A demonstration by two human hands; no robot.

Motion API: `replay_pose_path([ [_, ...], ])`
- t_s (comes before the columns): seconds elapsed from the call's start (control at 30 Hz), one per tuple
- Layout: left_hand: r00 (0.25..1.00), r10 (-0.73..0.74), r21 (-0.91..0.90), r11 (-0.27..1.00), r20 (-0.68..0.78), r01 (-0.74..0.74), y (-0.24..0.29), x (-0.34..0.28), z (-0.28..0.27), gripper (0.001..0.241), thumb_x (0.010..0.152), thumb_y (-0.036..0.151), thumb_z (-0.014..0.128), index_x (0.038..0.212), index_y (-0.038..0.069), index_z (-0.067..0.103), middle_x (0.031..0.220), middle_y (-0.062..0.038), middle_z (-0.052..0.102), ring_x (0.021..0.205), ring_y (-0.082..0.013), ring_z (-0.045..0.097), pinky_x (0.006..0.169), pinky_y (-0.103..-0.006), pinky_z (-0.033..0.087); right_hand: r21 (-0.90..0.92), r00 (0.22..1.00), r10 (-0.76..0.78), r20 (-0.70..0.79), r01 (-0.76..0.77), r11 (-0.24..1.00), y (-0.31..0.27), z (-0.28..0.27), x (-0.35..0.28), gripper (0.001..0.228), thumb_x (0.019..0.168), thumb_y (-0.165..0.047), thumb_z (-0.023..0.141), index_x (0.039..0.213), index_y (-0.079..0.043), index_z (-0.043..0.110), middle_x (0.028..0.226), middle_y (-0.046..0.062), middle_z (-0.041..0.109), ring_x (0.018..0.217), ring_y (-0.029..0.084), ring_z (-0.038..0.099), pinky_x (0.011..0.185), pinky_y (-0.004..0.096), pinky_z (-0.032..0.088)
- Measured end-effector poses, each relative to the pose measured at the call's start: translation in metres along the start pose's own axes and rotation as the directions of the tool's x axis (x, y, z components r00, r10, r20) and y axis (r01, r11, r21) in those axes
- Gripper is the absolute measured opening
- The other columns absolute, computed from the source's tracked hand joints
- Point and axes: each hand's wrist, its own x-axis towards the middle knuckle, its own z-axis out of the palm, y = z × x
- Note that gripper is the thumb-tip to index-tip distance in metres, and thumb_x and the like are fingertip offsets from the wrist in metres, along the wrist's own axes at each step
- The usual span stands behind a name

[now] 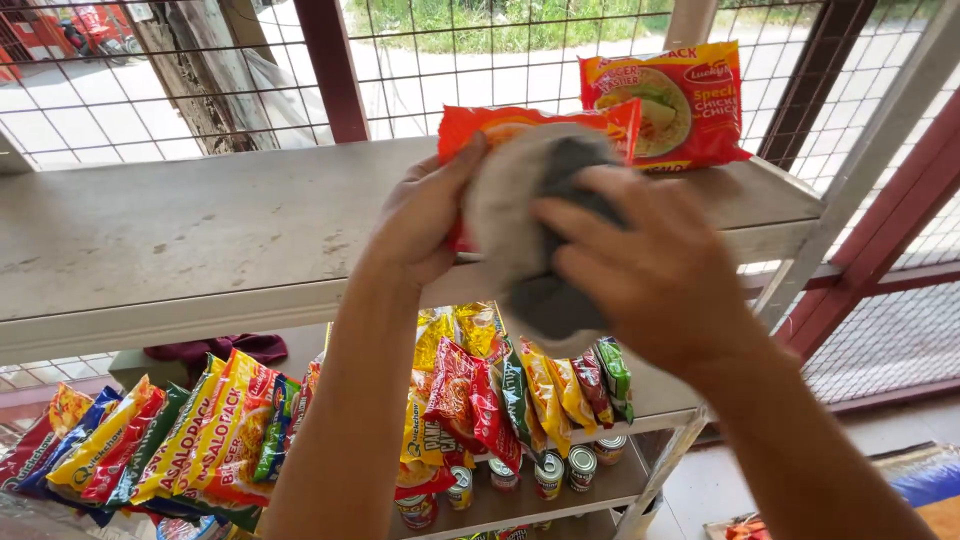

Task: Wiping down packets of instant noodles with a cloth and organizing them on a shelf.

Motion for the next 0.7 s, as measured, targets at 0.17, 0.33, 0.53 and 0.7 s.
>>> replay_pose_path([
  [0.17,0.999,-0.011,-0.028,1.000,0.036,0.012,0.004,-0.004,0.003,0.051,0.091,0.026,0.067,0.123,-0.014,0.063,0.108,-0.023,0.075,0.082,-0.0220,0.073,0.067,-0.0267,0.062,-0.356,0.977,0.196,-0.088,-0.214,0.909,0.046,-0.014,-0.029,0.017,0.101,-0.025,0.090,0.097,-0.022,0.073,0.139,-0.010,0.081,0.124,0.020,0.064,0.101,0.036,0.055],
  [0.33,0.995,-0.038,-0.073,0.996,0.089,0.044,0.001,-0.003,-0.001,0.042,0.096,0.025,0.065,0.114,-0.012,0.064,0.101,-0.023,0.075,0.074,-0.0225,0.072,0.063,-0.0281,0.062,-0.102,0.960,0.108,-0.258,-0.138,0.985,0.012,-0.016,0.017,0.016,0.103,-0.008,0.086,0.093,-0.003,0.075,0.139,0.018,0.080,0.124,0.036,0.064,0.103,0.047,0.056],
  [0.53,0.997,0.030,-0.054,0.998,0.072,-0.026,-0.007,0.006,-0.006,0.037,0.095,0.024,0.068,0.110,-0.009,0.070,0.091,-0.015,0.074,0.067,-0.0145,0.065,0.055,-0.0236,0.052,0.018,0.999,-0.036,-0.004,0.036,0.999,0.020,0.002,-0.020,0.004,0.095,-0.018,0.075,0.094,-0.015,0.072,0.137,-0.001,0.073,0.123,0.023,0.063,0.101,0.041,0.052],
  [0.7,0.997,0.032,-0.123,0.992,0.068,-0.023,0.004,0.000,-0.003,0.045,0.098,0.023,0.060,0.123,-0.014,0.063,0.107,-0.025,0.076,0.080,-0.0259,0.075,0.065,-0.0302,0.065,-0.107,0.962,0.270,-0.026,-0.272,0.956,0.066,-0.003,-0.062,0.033,0.087,0.005,0.097,0.112,0.007,0.076,0.147,0.031,0.079,0.125,0.043,0.072,0.111,0.048,0.057],
])
